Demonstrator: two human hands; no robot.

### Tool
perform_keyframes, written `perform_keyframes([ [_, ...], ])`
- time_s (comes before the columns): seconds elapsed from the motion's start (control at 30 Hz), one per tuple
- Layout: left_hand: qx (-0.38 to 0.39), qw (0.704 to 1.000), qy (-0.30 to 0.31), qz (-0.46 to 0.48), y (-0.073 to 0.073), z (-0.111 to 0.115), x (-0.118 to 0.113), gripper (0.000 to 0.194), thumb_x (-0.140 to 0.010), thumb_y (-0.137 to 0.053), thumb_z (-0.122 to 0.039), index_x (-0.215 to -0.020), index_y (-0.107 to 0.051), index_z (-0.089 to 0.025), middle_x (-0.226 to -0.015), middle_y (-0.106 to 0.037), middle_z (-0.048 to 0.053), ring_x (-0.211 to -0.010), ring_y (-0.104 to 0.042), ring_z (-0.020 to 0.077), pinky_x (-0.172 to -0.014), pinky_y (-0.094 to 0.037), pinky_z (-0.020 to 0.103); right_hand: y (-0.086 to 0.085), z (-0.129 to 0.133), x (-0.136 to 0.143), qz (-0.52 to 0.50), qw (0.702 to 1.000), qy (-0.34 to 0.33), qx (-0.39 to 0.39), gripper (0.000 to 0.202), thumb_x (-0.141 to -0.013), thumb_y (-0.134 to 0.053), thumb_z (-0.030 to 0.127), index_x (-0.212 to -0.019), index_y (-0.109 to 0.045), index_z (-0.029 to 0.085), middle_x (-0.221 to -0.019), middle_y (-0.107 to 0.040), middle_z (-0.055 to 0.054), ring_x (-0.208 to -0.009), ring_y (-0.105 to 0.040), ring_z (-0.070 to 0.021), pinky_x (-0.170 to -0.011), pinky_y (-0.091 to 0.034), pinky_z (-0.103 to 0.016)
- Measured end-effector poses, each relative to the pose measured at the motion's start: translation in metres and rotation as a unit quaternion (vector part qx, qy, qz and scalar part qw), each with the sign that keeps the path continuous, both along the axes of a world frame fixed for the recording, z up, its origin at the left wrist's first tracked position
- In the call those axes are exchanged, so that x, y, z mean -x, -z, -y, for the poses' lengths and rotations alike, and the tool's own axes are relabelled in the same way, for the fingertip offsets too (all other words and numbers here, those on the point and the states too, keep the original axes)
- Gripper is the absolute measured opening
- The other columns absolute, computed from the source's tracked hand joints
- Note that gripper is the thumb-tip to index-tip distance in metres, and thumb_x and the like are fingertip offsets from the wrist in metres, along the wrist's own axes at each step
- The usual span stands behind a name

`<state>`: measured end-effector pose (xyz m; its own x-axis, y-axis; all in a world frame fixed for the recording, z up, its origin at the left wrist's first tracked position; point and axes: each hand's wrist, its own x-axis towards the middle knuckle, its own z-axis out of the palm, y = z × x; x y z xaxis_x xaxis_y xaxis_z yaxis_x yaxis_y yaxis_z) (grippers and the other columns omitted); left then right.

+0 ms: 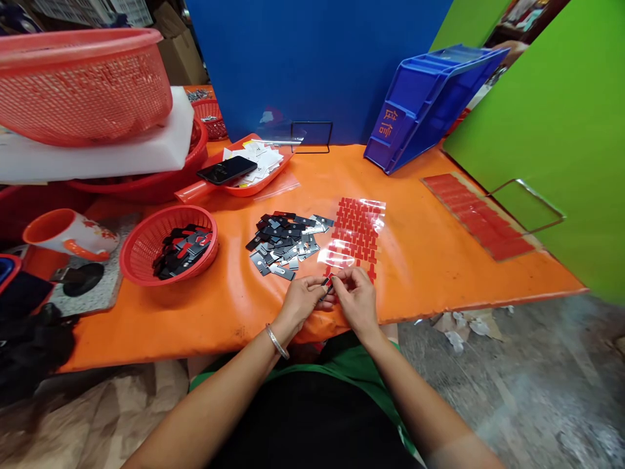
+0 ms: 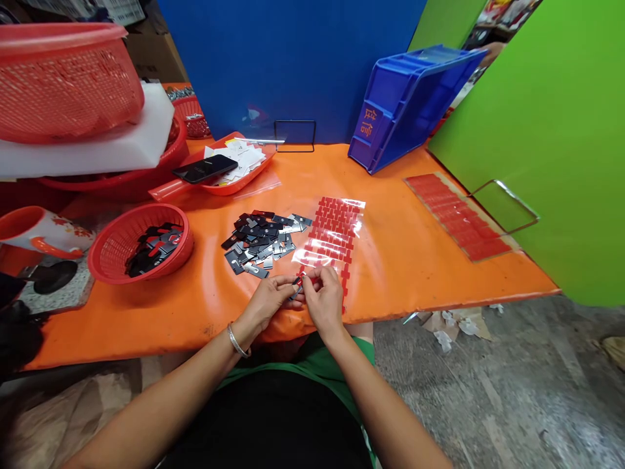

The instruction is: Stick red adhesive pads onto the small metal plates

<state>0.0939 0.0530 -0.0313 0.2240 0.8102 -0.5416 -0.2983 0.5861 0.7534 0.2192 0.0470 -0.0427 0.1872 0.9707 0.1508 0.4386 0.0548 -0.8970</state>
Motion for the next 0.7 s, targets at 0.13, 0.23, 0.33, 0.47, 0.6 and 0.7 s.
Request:
perform_keyframes([
  [0.13,0.002,1.0,0.001,0.003,-0.001,0.0,0.0,0.011,-0.075,-0.061,-0.009,-0.085,-0.066,-0.008,-0.066,-0.069,0.005,-0.053,-0.064,0.0111,-0.059,-0.056,0.023,0.001,0.0,0.001,0.0,1.0,0.006,0.009,0.014,-0.08,-0.058,0.031,-0.07,-0.054,0.021,-0.074,-0.053,-0.001,-0.06,-0.05,-0.0143,-0.057,-0.044,-0.028],
  [0.23,-0.008,1.0,-0.001,0.006,-0.001,0.002,0.0,0.013,-0.075,-0.06,-0.009,-0.087,-0.066,-0.008,-0.067,-0.069,0.005,-0.056,-0.065,0.0121,-0.061,-0.056,0.024,0.004,0.0,0.001,-0.013,0.999,0.011,0.027,0.014,-0.079,-0.059,0.032,-0.072,-0.053,0.021,-0.073,-0.054,-0.001,-0.06,-0.051,-0.0142,-0.056,-0.044,-0.027],
  [0.33,-0.016,1.0,-0.003,0.007,-0.002,0.003,0.0,0.015,-0.074,-0.063,-0.011,-0.087,-0.067,-0.008,-0.069,-0.07,0.006,-0.059,-0.067,0.0137,-0.063,-0.057,0.025,0.006,0.0,0.0,-0.053,0.997,0.019,0.049,0.016,-0.077,-0.062,0.034,-0.08,-0.052,0.021,-0.075,-0.056,0.0,-0.057,-0.052,-0.0128,-0.053,-0.044,-0.026],
  [0.47,-0.002,1.0,-0.007,0.003,-0.002,0.002,0.001,0.015,-0.073,-0.065,-0.012,-0.087,-0.067,-0.007,-0.069,-0.069,0.007,-0.058,-0.066,0.0136,-0.061,-0.056,0.025,0.004,-0.004,-0.003,-0.129,0.988,0.036,0.072,0.039,-0.068,-0.071,0.034,-0.098,-0.047,0.023,-0.074,-0.056,0.003,-0.051,-0.05,-0.0114,-0.047,-0.042,-0.024],
  [0.6,0.003,1.0,-0.004,0.006,-0.001,0.001,0.001,0.017,-0.072,-0.066,-0.012,-0.088,-0.067,-0.007,-0.066,-0.069,0.006,-0.057,-0.066,0.0127,-0.061,-0.056,0.024,-0.003,-0.008,-0.008,-0.12,0.985,-0.057,0.112,0.024,-0.073,-0.065,0.041,-0.077,-0.058,0.018,-0.064,-0.059,0.0,-0.056,-0.053,-0.0136,-0.052,-0.042,-0.025],
  [0.7,0.003,1.0,0.001,0.011,-0.001,0.002,0.001,0.017,-0.07,-0.069,-0.015,-0.085,-0.067,-0.007,-0.067,-0.069,0.006,-0.057,-0.065,0.0123,-0.061,-0.056,0.024,-0.005,-0.009,-0.01,-0.093,0.986,-0.069,0.117,0.035,-0.078,-0.058,0.047,-0.062,-0.058,0.016,-0.056,-0.057,0.0,-0.053,-0.049,-0.0127,-0.051,-0.038,-0.024],
])
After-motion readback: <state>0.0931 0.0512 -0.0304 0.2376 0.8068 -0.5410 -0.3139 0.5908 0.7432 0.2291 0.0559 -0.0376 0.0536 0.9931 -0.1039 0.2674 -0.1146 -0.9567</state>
